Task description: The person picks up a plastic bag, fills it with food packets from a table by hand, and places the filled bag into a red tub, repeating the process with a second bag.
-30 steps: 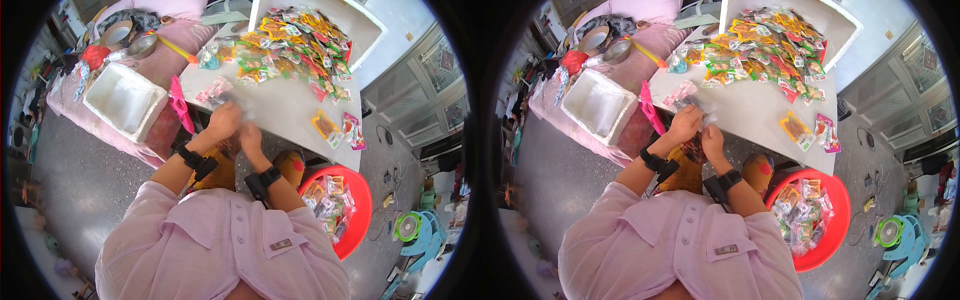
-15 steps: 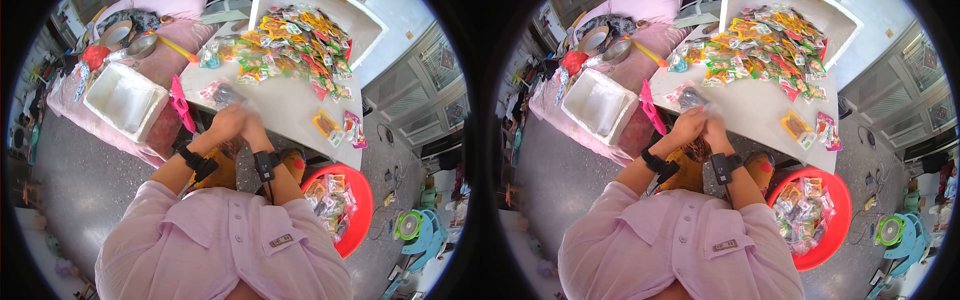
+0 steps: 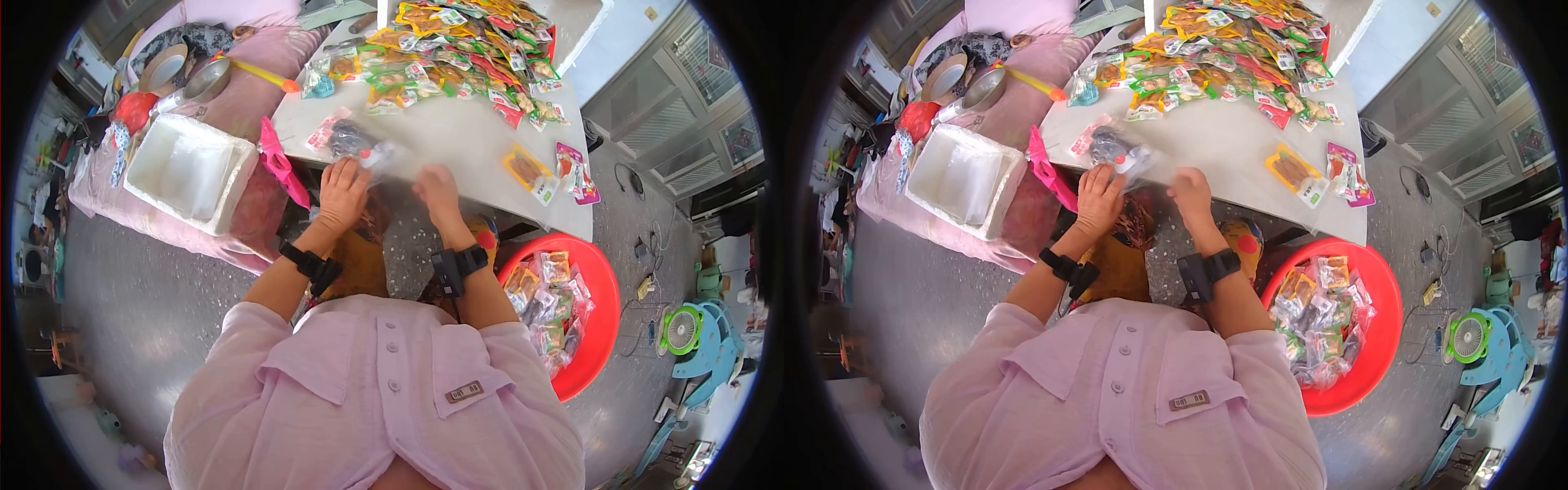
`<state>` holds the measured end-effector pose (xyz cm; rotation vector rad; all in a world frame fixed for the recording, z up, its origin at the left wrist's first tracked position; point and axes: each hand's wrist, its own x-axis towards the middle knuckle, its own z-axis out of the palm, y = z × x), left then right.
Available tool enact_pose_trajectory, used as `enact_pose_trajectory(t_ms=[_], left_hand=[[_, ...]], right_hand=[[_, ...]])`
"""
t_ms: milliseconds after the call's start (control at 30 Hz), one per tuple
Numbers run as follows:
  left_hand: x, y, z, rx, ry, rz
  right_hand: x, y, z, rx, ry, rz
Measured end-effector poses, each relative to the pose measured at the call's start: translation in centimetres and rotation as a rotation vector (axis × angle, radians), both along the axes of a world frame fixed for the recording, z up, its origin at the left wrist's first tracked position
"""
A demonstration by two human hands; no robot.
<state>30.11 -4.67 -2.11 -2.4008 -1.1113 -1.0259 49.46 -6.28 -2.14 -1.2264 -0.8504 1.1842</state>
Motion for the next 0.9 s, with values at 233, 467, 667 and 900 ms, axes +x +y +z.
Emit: enact_pose_trajectory(t_ms=[233, 467, 667, 900], left_hand=[[-1.1, 0.8, 2.1, -0.038, 0.035, -0.137], [-0.9, 0.5, 10.3, -0.111, -0.126, -0.369], [-1.1, -0.8, 14.4, -0.803, -0.299, -0.450], [0.3, -3.0, 12.0, -1.277, -0.686, -0.611]], right_hand=[[0.4, 1.2, 1.0, 0.450, -0.946, 0.013], [-1.2, 0.1, 7.1, 0.697, -1.004, 0.174], [1.1, -1.6, 12.7, 0.584, -1.001, 0.419], [3.5, -5.2, 11.9, 0.331, -0.692, 0.645]])
